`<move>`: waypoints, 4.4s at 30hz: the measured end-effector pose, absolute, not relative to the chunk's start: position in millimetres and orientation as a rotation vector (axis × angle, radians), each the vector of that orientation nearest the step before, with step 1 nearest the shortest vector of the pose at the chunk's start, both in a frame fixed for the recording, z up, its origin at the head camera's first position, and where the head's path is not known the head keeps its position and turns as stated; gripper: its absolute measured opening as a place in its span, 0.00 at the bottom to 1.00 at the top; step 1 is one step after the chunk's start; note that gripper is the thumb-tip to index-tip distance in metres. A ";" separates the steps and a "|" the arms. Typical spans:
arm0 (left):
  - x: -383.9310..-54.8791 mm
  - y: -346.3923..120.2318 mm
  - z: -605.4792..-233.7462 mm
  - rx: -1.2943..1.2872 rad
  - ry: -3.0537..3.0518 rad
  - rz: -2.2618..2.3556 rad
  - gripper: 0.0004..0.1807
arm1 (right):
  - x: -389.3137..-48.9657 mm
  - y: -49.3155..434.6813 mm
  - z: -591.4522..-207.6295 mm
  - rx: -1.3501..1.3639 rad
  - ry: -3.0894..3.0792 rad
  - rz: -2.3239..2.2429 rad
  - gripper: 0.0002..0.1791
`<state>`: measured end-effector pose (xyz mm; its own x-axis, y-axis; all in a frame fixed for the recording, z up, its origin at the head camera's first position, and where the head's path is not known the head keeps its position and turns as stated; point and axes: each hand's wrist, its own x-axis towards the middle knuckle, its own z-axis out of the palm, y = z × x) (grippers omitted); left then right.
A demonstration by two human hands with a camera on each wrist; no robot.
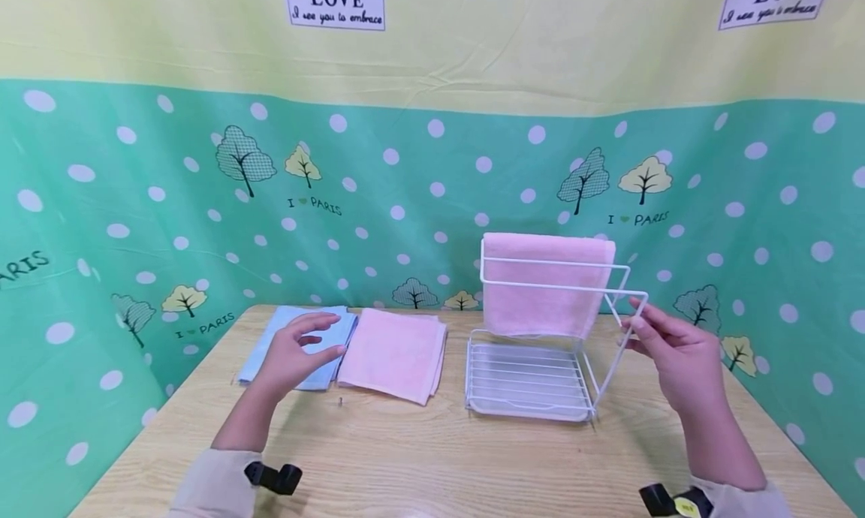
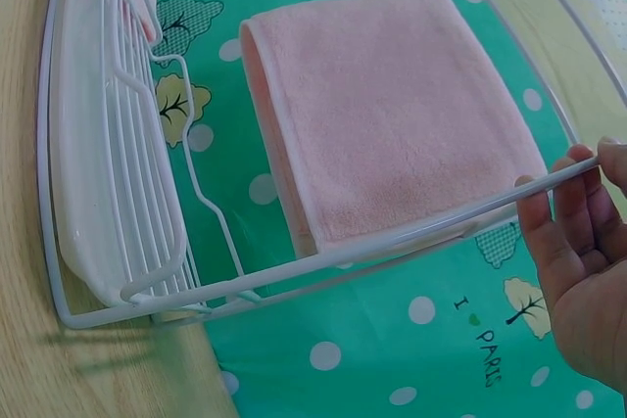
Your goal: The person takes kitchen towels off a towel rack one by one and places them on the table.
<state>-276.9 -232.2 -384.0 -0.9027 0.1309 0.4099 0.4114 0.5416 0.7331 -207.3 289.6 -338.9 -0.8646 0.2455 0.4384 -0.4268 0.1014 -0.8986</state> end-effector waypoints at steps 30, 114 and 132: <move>-272.7 -177.5 -353.2 -0.705 -2.336 -1.419 0.26 | -208.6 290.9 -341.3 0.237 -1.875 1.814 0.20; -309.8 -55.0 -244.6 -1.050 -2.332 -1.558 0.23 | -205.6 279.3 -335.6 0.123 -1.757 1.823 0.25; -325.3 -32.5 -225.8 -0.986 -2.470 -1.497 0.22 | -204.9 279.5 -336.7 0.140 -1.763 1.818 0.24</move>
